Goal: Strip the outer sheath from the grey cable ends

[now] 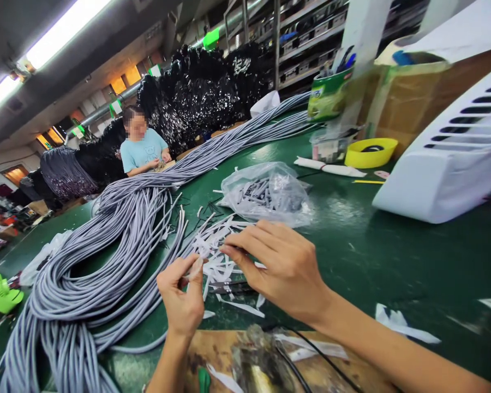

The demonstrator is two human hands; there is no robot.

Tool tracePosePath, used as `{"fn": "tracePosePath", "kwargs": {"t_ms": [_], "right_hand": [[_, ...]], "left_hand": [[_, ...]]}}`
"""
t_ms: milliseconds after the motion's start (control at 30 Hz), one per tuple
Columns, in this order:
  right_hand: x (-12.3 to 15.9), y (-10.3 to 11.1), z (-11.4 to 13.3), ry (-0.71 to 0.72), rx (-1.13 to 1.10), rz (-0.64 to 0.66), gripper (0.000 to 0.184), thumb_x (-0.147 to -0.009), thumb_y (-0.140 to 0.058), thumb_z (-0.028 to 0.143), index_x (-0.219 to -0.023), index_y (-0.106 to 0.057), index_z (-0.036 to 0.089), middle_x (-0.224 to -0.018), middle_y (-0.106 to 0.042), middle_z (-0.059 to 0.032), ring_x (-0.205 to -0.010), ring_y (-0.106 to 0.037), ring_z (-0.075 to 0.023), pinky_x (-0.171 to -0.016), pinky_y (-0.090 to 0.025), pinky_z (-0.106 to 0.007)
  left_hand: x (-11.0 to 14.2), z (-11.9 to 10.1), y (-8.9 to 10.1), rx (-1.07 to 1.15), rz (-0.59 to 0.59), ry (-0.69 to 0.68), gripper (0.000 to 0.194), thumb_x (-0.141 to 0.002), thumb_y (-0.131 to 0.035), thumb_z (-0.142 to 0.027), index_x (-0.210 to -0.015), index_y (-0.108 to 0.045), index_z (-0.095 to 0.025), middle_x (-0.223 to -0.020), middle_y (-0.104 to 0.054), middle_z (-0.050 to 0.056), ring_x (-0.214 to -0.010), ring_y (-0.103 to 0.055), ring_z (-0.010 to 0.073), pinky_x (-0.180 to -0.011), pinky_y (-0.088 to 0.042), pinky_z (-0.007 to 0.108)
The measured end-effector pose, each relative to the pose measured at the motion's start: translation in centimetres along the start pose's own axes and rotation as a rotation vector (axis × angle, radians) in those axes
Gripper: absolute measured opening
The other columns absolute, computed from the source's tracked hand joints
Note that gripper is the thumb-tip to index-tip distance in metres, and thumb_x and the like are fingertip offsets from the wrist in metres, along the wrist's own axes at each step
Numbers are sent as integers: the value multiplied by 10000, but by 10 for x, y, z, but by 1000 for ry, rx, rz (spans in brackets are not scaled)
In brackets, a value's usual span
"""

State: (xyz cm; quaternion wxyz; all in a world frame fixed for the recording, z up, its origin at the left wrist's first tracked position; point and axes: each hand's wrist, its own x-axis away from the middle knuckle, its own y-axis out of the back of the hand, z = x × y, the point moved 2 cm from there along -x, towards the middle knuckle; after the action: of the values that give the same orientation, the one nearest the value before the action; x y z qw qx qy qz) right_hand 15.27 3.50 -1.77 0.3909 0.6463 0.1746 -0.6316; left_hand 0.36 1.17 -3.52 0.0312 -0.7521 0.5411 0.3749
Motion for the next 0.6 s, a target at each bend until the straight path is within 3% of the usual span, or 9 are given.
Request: {"fn": "tracePosePath", "kwargs": {"t_ms": [600], "right_hand": [[0,2,-5,87,-14,47,236,-842,-497,191,-626,-585,163,-542,-596,-5,-541,-433,-131,-548,-281,-273]], "left_hand": [[0,-2,0,-125,26,-145,169,-785,-534,-201,-774,-685,-126,-528,-534,-12,-443,-404,70,-438,-299,191]]}}
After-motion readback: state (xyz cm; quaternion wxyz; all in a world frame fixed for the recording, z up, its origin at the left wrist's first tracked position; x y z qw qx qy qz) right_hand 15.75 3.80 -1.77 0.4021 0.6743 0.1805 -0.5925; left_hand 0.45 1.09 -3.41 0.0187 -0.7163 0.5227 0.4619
